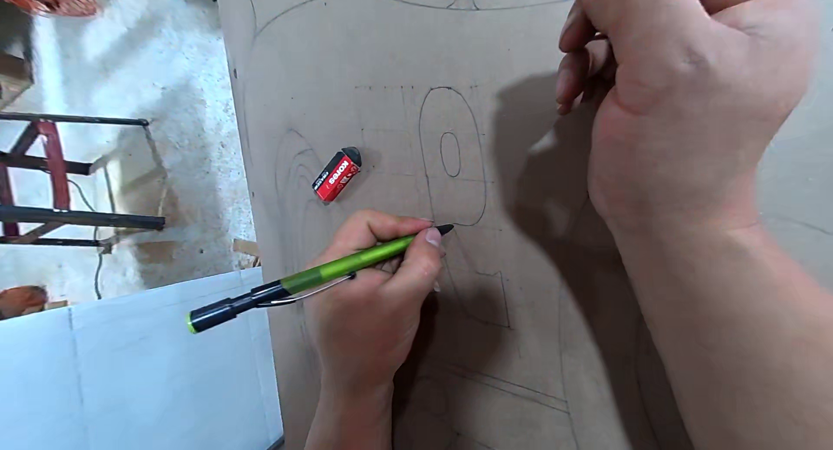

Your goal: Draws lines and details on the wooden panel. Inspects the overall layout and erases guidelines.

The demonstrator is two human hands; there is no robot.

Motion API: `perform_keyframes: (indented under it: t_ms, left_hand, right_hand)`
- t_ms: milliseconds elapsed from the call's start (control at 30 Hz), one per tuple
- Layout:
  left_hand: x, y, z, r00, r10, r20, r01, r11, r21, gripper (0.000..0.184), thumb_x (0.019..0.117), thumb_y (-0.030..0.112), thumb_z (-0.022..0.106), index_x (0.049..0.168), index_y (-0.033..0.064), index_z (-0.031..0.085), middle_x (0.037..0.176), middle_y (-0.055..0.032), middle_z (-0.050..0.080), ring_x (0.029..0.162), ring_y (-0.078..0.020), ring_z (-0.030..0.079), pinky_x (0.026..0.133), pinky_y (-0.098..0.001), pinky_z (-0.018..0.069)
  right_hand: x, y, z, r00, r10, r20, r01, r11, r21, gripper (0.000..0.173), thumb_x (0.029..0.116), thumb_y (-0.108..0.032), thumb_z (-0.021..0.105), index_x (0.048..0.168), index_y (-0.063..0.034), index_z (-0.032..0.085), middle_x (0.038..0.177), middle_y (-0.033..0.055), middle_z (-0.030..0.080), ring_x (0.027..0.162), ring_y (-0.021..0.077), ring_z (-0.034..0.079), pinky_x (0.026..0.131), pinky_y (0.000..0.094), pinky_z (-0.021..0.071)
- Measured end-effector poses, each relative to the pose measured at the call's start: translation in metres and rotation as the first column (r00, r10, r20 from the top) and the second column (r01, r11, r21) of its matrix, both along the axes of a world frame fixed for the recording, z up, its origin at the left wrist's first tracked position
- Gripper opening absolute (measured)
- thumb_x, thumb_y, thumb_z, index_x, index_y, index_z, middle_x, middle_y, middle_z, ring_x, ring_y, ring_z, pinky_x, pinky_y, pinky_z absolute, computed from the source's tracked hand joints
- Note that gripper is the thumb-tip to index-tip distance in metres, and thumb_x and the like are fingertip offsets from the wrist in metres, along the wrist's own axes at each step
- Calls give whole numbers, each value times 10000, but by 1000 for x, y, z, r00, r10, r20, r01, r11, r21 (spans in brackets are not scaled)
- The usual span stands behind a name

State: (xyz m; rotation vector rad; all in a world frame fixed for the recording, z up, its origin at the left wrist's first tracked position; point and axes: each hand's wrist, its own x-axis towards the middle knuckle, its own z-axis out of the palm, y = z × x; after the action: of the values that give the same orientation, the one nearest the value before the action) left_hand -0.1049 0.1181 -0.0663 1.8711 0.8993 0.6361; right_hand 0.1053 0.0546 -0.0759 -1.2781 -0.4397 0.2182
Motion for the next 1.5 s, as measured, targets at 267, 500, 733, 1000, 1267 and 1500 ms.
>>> perform_keyframes:
  t_ms: [267, 500, 733, 1000, 1267, 1500]
  left_hand:
    - [-24, 23, 14, 876, -49, 479, 140, 978, -156, 214, 985, 131, 652, 1194, 91, 641, 1028, -79, 704, 863, -197, 692, 770, -345, 610]
    - [-45, 21, 43, 704, 58, 708, 298, 881, -369, 424, 956, 392, 631, 648, 114, 545, 547, 32, 425, 487, -100, 466, 535, -278, 470]
    - [-44, 20, 28, 626, 52, 778, 346, 876, -337, 444, 967, 374, 630, 631, 114, 504, 543, 40, 396, 462, -77, 428, 460, -231, 413]
    - [-35, 34, 11, 865, -87, 494, 260, 920, -294, 852, 1007, 727, 101, 701, 156, 655, 825, -21, 680, 747, -171, 666, 620, -304, 575]
    - [-29, 19, 0, 926, -149, 346, 253, 927, -278, 217, 967, 293, 728, 1074, 103, 723, 872, -83, 729, 644, -141, 679, 539, -250, 580]
    - [-15, 7, -4, 976, -127, 177, 144, 986, -86, 154, 894, 134, 774, 1029, 113, 703, 934, -54, 723, 698, -148, 691, 589, -267, 610]
  right_hand:
    - [1, 0, 1, 1000, 3, -11, -4, 1000, -28, 229, 1005, -44, 564, 794, -88, 641, 695, -4, 639, 574, 96, 614, 535, 242, 550]
    - [1, 0, 1, 1000, 4, -8, -4, 999, -37, 233, 1004, -44, 558, 791, -91, 640, 686, -7, 636, 569, 102, 614, 526, 244, 543]
    - [0, 0, 1, 1000, 20, -2, -20, 999, -32, 227, 1008, -45, 554, 804, -95, 640, 695, -19, 637, 584, 87, 618, 542, 234, 551]
    - [0, 0, 2, 1000, 24, -14, -24, 1000, -7, 177, 1006, -35, 549, 861, -69, 645, 717, -8, 639, 584, 95, 620, 545, 239, 561]
    - [0, -1, 2, 1000, 15, -2, -15, 999, -40, 232, 1001, -44, 572, 785, -96, 639, 692, -10, 635, 592, 95, 623, 549, 238, 554]
    - [0, 0, 2, 1000, 4, 18, -4, 999, -45, 267, 993, -22, 573, 744, -102, 623, 668, -14, 622, 580, 93, 617, 551, 242, 558]
